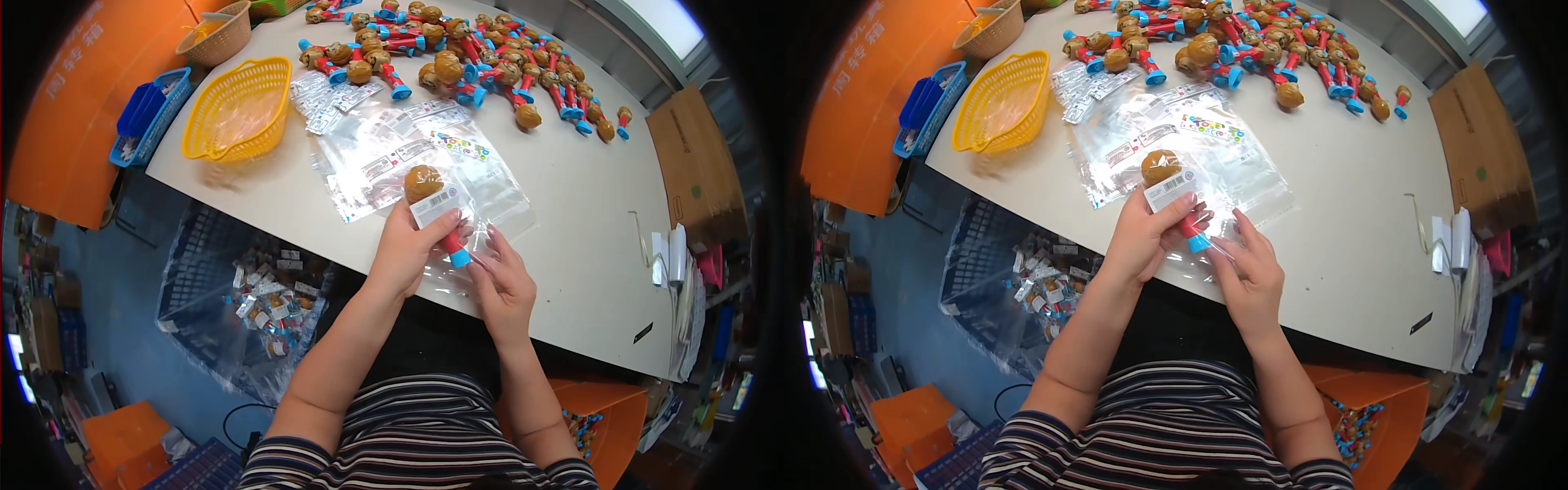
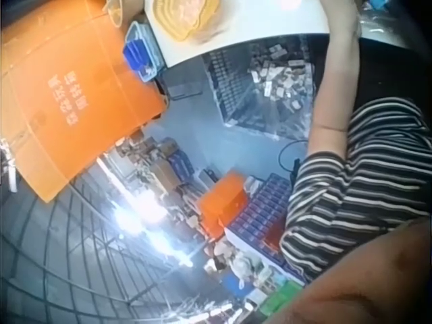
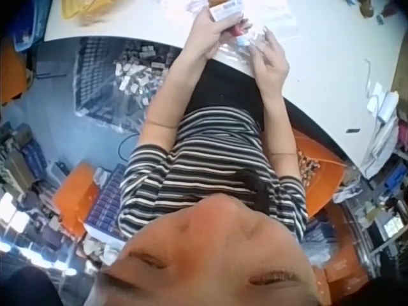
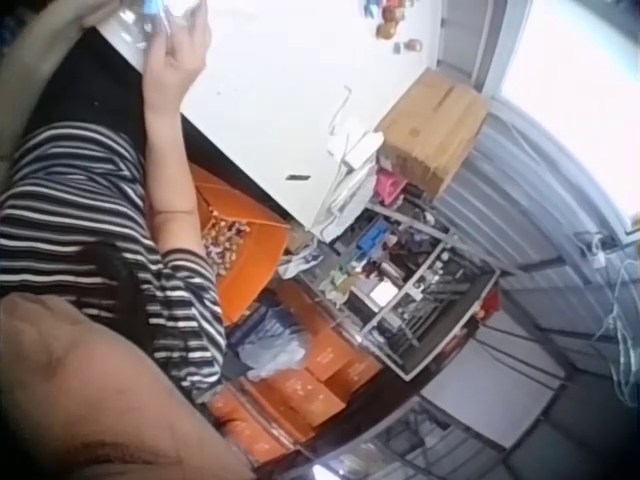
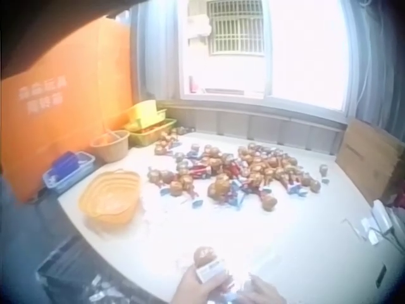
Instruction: Packaging small colorful items into individual plastic bags at a workbench.
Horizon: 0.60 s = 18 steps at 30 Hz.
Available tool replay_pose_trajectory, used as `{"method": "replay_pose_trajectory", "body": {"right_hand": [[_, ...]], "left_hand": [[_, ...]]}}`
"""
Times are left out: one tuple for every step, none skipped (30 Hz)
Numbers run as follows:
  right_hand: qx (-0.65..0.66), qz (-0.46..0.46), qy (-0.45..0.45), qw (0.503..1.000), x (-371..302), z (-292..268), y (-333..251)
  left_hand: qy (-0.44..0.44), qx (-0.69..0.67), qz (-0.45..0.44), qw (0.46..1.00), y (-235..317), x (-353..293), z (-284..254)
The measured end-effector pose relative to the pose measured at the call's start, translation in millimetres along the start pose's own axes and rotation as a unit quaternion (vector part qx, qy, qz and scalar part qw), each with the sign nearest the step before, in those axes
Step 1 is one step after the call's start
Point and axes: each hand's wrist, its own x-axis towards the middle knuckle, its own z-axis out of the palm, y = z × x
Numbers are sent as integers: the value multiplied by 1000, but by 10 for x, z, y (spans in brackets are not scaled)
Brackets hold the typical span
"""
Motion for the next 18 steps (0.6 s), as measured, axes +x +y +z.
{"method": "replay_pose_trajectory", "body": {"right_hand": [[9,8,6,1000,-27,-18,-21],[9,10,5,1000,-51,-58,-10],[40,62,-19,997,-71,-123,18],[70,116,-42,990,-86,-165,22],[70,119,-42,990,-78,-172,19],[134,128,-31,982,-35,-172,6],[199,135,-20,970,30,-164,-10],[199,136,-19,970,106,-193,-18],[299,220,-24,928,195,-246,-23],[393,300,-27,869,271,-281,-40],[369,297,-55,879,333,-255,-80],[370,297,-55,878,401,-235,-112],[321,313,-134,884,469,-220,-142],[270,326,-212,881,523,-191,-161],[262,347,-219,873,554,-138,-170],[262,348,-221,873,578,-125,-161],[268,362,-231,863,597,-110,-154],[274,376,-240,852,603,-95,-148]], "left_hand": [[0,15,-15,1000,15,17,-38],[1,14,-16,1000,33,49,-90],[7,37,-24,999,58,94,-153],[14,61,-34,997,102,119,-185],[19,43,-57,997,165,116,-181],[19,43,-60,997,186,121,-203],[-12,11,-67,998,213,127,-231],[-45,-21,-73,996,229,141,-243],[-57,-43,-83,994,240,151,-241],[-57,-42,-84,994,230,148,-236],[-67,-49,-86,993,213,145,-226],[-77,-56,-88,992,201,141,-226],[-77,-56,-88,992,171,153,-252],[-82,-48,-83,992,126,174,-296],[-87,-41,-78,992,99,182,-328],[-86,-42,-78,992,111,159,-305],[-59,-5,-59,996,126,122,-272],[-33,31,-40,998,148,83,-247]]}}
